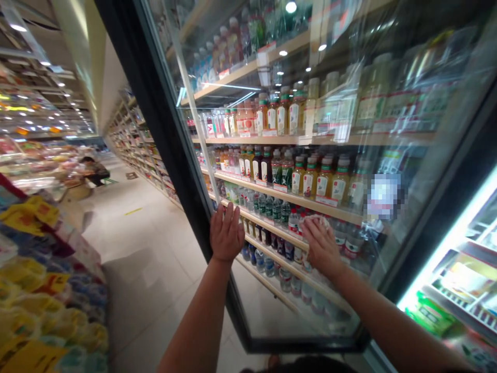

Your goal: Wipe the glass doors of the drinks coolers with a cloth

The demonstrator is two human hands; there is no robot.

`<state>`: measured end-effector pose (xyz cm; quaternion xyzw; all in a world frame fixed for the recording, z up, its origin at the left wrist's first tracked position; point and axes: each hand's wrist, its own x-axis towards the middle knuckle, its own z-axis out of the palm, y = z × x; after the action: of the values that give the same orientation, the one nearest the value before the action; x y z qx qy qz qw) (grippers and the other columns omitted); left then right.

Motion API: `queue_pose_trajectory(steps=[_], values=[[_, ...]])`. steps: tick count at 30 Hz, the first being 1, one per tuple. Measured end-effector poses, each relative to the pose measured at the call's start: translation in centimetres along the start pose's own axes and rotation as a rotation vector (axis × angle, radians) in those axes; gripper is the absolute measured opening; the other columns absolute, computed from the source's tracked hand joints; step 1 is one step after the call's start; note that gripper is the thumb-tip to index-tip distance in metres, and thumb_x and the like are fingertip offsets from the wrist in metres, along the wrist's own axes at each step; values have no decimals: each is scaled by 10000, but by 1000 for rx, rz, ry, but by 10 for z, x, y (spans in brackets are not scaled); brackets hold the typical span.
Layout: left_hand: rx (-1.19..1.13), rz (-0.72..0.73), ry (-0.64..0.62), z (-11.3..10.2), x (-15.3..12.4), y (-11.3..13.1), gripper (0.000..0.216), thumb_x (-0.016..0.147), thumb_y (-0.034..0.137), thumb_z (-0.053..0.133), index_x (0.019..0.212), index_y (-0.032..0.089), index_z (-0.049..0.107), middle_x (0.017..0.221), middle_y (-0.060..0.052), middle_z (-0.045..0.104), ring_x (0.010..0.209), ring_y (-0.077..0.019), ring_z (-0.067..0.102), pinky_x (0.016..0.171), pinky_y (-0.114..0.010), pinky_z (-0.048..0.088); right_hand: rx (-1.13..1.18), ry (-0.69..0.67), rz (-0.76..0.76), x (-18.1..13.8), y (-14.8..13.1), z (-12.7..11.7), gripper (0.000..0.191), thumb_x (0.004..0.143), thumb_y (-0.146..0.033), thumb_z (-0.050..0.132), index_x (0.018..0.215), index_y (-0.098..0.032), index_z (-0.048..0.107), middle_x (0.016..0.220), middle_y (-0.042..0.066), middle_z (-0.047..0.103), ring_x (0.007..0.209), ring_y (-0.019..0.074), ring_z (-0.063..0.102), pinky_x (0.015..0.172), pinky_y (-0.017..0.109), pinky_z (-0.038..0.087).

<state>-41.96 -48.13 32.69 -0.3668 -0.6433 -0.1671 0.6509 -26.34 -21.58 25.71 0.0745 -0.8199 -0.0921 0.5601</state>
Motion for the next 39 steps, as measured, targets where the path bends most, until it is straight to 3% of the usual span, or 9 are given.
queue_pose_trajectory(steps=[6,11,13,19,25,31,34,37,39], values=[[35,23,-7,0,2,0,657,916,183,515,1547,161,335,1530,-149,450,1509,-277,262,1230,-443,281,-103,-50,68,-56,20,-6,776,898,-25,452,1607,-194,186,1482,147,539,1490,220,351,1244,449,248],[24,33,6,-1,3,-1,671,903,175,527,1547,160,337,1526,-153,454,1509,-284,261,1228,-452,287,-106,85,266,-32,47,-20,763,927,-70,422,1618,-220,133,1658,140,239,1539,291,214,1228,562,259],[22,30,1,0,3,-1,672,905,181,528,1548,162,334,1523,-153,458,1509,-284,259,1228,-454,287,-87,128,354,-24,56,-24,736,954,-99,399,1620,-230,116,1674,137,182,1545,307,185,1219,604,250],[12,20,-6,-1,2,-1,661,914,197,524,1547,172,338,1521,-149,461,1505,-285,262,1228,-459,289,-65,117,449,-45,76,-33,683,995,-168,401,1617,-258,134,1673,134,187,1544,309,192,1208,628,248],[35,39,14,-3,4,2,671,909,184,535,1548,155,332,1516,-154,474,1509,-283,273,1218,-461,305,-46,354,678,-28,123,-48,589,1033,-298,337,1592,-132,256,1648,216,212,1546,342,162,1217,640,193],[30,45,16,-8,5,4,686,889,156,550,1543,146,344,1524,-155,461,1508,-287,281,1222,-456,298,-28,377,610,-14,145,-55,582,1033,-298,353,1598,-198,252,1658,156,218,1539,348,187,1214,671,193],[32,47,22,-10,5,5,696,882,151,558,1543,148,343,1531,-151,447,1508,-290,279,1223,-456,298,-40,434,586,12,148,-63,572,1031,-323,383,1583,-192,310,1640,151,277,1528,352,227,1240,584,211],[31,41,24,-11,6,6,694,890,157,547,1549,161,332,1534,-143,443,1507,-286,274,1225,-455,296,-4,367,502,37,139,-69,565,1031,-313,384,1578,-181,327,1643,152,273,1531,330,231,1257,520,196],[31,41,28,-13,7,7,692,893,155,538,1552,167,328,1536,-136,440,1507,-279,271,1228,-447,292,15,272,416,46,126,-69,581,1029,-289,370,1595,-205,271,1660,130,236,1540,315,206,1255,561,186]])
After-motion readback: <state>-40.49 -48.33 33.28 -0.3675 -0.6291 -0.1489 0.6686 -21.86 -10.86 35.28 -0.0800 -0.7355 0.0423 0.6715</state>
